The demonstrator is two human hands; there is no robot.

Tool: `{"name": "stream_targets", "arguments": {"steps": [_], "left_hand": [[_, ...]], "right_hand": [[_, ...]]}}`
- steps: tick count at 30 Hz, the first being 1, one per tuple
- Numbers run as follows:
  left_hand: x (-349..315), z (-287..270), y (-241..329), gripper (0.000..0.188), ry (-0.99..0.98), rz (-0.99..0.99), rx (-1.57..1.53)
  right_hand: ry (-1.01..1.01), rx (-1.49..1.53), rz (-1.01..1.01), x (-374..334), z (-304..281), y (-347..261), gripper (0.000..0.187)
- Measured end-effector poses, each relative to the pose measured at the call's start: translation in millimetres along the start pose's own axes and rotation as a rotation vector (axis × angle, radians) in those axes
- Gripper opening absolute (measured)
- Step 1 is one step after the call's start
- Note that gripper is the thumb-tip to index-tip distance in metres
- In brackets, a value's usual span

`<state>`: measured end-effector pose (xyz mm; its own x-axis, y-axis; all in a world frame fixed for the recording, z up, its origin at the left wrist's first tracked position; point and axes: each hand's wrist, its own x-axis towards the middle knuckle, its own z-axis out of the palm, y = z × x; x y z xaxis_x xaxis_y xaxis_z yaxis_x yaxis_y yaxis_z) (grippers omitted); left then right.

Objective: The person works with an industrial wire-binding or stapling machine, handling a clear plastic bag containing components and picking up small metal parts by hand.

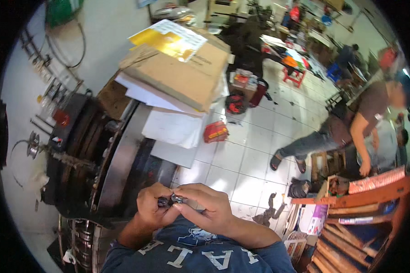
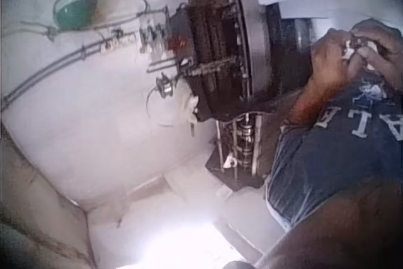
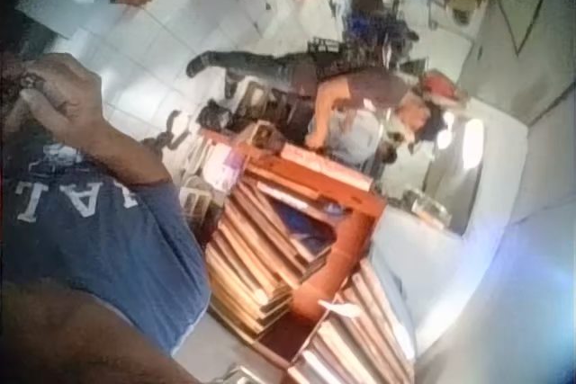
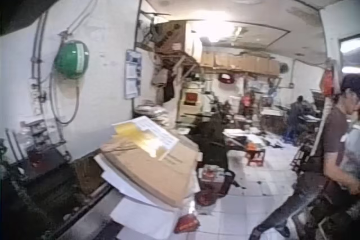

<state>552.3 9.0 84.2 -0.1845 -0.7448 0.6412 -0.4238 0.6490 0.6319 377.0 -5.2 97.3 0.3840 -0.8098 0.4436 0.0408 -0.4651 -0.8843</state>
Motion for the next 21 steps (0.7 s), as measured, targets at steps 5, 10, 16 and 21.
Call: {"name": "stream_targets", "arguments": {"steps": [5,10,16,21], "left_hand": [[20.0,59.3,14.2,0.037,-0.01,0.134,-0.114],[43.9,98.2,27.3,0.033,-0.219,0.159,-0.213],[75.0,140.3,29.1,0.032,-0.395,0.172,-0.292],[104.7,178.3,16.7,0.032,-0.453,0.133,-0.366]], "right_hand": [[0.139,-0.126,0.03,-35.5,-50.2,-15.2,0.03],[0.303,-0.166,0.058,-59.6,-83.6,-20.1,0.03],[0.409,-0.302,0.053,-68.6,-123.0,-15.8,0.032],[0.478,-0.344,0.122,-57.8,-157.7,-5.9,0.029]]}}
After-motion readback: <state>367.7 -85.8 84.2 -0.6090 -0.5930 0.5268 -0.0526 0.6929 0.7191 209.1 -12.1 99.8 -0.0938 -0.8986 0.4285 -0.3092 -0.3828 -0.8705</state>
